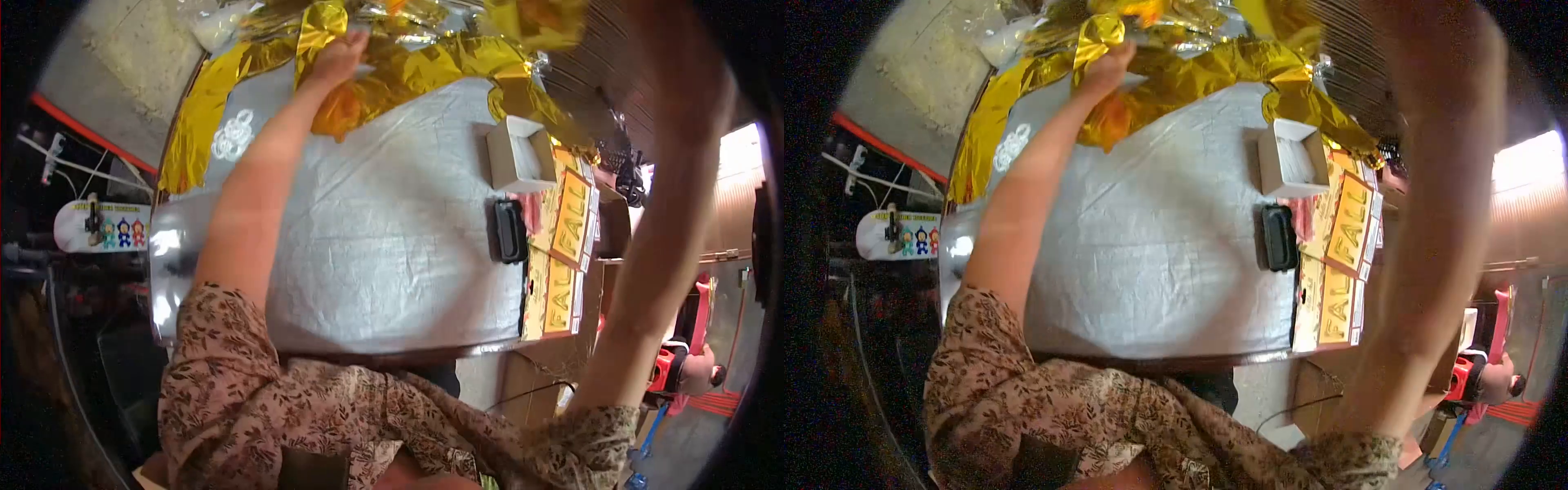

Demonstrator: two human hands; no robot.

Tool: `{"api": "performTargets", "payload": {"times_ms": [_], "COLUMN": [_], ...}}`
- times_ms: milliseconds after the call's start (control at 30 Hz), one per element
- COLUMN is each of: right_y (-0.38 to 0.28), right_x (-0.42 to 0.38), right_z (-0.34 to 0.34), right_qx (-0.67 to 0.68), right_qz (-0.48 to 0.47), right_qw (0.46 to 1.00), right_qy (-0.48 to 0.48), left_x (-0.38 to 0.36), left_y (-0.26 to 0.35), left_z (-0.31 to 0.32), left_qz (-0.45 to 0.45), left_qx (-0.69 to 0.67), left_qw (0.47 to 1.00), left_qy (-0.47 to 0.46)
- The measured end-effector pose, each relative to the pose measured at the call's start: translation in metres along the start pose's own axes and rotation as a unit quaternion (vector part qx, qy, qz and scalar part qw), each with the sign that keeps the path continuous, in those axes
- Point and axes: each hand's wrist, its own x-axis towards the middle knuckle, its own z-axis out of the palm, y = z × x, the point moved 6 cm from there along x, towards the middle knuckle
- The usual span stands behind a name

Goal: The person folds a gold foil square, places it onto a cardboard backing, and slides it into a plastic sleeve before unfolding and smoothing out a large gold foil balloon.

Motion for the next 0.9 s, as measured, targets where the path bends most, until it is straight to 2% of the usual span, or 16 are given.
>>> {"api": "performTargets", "payload": {"times_ms": [33, 67, 100, 133, 200, 233, 300, 333, 400, 467, 600, 667, 733, 800, 833, 900], "right_y": [-0.001, 0.000, 0.000, 0.007, 0.029, 0.035, 0.044, 0.046, 0.044, 0.036, 0.021, -0.001, -0.012, -0.016, -0.018, -0.020], "right_x": [-0.020, -0.045, -0.072, -0.105, -0.173, -0.199, -0.248, -0.269, -0.300, -0.308, -0.301, -0.291, -0.297, -0.323, -0.335, -0.336], "right_z": [0.017, 0.032, 0.037, 0.042, 0.049, 0.053, 0.059, 0.059, 0.052, 0.042, 0.022, 0.024, 0.026, 0.039, 0.043, 0.046], "right_qx": [0.001, 0.004, 0.011, 0.034, 0.082, 0.073, 0.044, 0.022, 0.012, -0.001, 0.025, -0.020, -0.010, -0.015, -0.041, -0.046], "right_qz": [0.072, 0.139, 0.141, 0.169, 0.222, 0.182, 0.154, 0.168, 0.161, 0.159, 0.152, 0.041, 0.046, 0.079, 0.107, 0.136], "right_qw": [0.996, 0.984, 0.984, 0.979, 0.964, 0.969, 0.968, 0.963, 0.969, 0.973, 0.980, 0.976, 0.970, 0.914, 0.897, 0.902], "right_qy": [-0.054, -0.108, -0.111, -0.114, -0.118, -0.151, -0.194, -0.208, -0.187, -0.168, -0.129, -0.214, -0.240, -0.398, -0.428, -0.407], "left_x": [-0.022, -0.048, -0.073, -0.091, -0.131, -0.157, -0.215, -0.233, -0.263, -0.297, -0.313, -0.306, -0.291, -0.280, -0.273, -0.261], "left_y": [-0.006, -0.008, -0.009, -0.009, -0.017, -0.013, -0.021, -0.024, -0.027, 0.005, 0.034, 0.040, 0.046, 0.056, 0.060, 0.056], "left_z": [0.001, -0.005, -0.013, -0.024, -0.036, -0.049, -0.072, -0.079, -0.092, -0.078, -0.061, -0.059, -0.056, -0.055, -0.059, -0.066], "left_qz": [-0.009, 0.000, 0.009, 0.003, -0.138, -0.145, -0.300, -0.301, -0.251, -0.182, -0.210, -0.213, -0.169, -0.148, -0.127, -0.106], "left_qx": [0.000, -0.191, -0.373, -0.370, -0.336, -0.332, -0.427, -0.422, -0.161, -0.167, -0.304, -0.334, -0.273, -0.273, -0.262, -0.250], "left_qw": [1.000, 0.982, 0.927, 0.928, 0.931, 0.932, 0.851, 0.852, 0.949, 0.960, 0.926, 0.916, 0.947, 0.950, 0.955, 0.960], "left_qy": [-0.005, 0.015, 0.039, 0.045, -0.023, -0.017, 0.059, 0.067, 0.103, 0.134, 0.082, 0.067, 0.019, 0.022, 0.047, 0.069]}}
